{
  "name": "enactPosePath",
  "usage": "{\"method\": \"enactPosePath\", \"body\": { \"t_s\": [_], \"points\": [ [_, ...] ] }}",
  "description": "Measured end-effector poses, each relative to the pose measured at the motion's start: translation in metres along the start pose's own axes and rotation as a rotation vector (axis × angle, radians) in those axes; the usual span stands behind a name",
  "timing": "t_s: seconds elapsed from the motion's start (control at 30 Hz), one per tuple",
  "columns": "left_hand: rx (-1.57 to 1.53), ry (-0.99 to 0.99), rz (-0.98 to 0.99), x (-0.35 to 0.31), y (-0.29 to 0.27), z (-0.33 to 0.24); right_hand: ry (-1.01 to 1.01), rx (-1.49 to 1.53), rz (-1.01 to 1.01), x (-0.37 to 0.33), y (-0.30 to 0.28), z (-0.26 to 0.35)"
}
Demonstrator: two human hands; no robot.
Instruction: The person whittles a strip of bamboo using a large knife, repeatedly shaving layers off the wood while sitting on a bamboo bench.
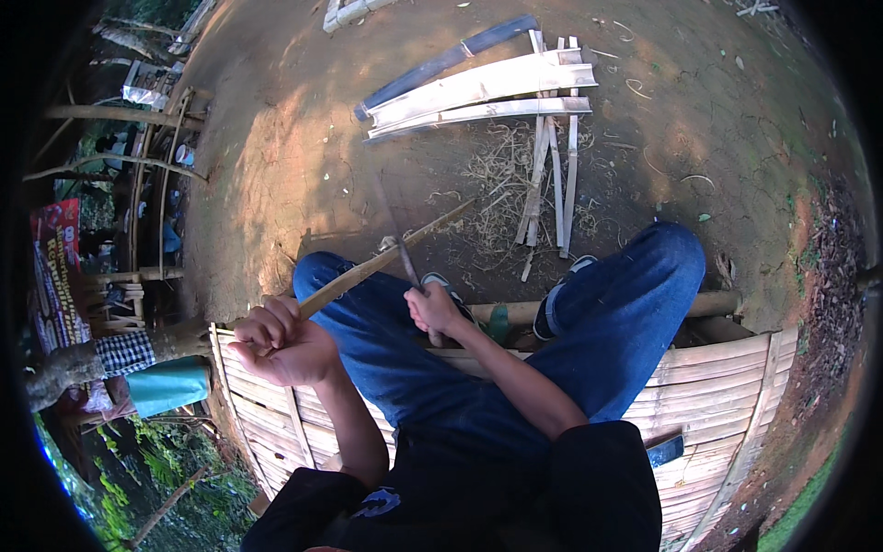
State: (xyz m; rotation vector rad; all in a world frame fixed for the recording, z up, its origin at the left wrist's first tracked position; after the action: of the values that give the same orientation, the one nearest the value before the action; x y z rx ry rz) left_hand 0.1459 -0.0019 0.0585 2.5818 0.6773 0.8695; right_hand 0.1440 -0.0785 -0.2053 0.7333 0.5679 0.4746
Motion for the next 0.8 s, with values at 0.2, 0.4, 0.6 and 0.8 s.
{"method": "enactPosePath", "body": {
  "t_s": [0.2,0.4,0.6,0.8],
  "points": [
    [-0.121,-0.131,0.371,0.006,0.005,0.006,-0.588,-0.745,-0.079,-0.002,-0.017,0.02],
    [-0.198,-0.24,0.362,0.01,-0.016,-0.002,0.207,0.17,-0.153,0.002,-0.031,-0.022],
    [-0.073,-0.244,0.165,0.01,-0.011,0.006,-0.247,-0.287,0.019,-0.022,0.006,0.013],
    [-0.119,-0.315,0.192,0.011,0.017,0.004,-0.278,-0.288,-0.26,-0.004,-0.042,-0.01]
  ]
}}
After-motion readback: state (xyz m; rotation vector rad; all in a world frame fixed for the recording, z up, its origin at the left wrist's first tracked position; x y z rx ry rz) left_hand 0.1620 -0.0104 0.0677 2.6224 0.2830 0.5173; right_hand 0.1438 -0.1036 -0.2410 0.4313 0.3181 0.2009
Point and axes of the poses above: each hand's wrist, its own x-axis towards the middle knuckle, its own y-axis out of the palm, z = x × y, the point moved 4 cm from there along x, towards the middle knuckle, and after that the axes turned 6 degrees about -y, right-handed, at the moved point
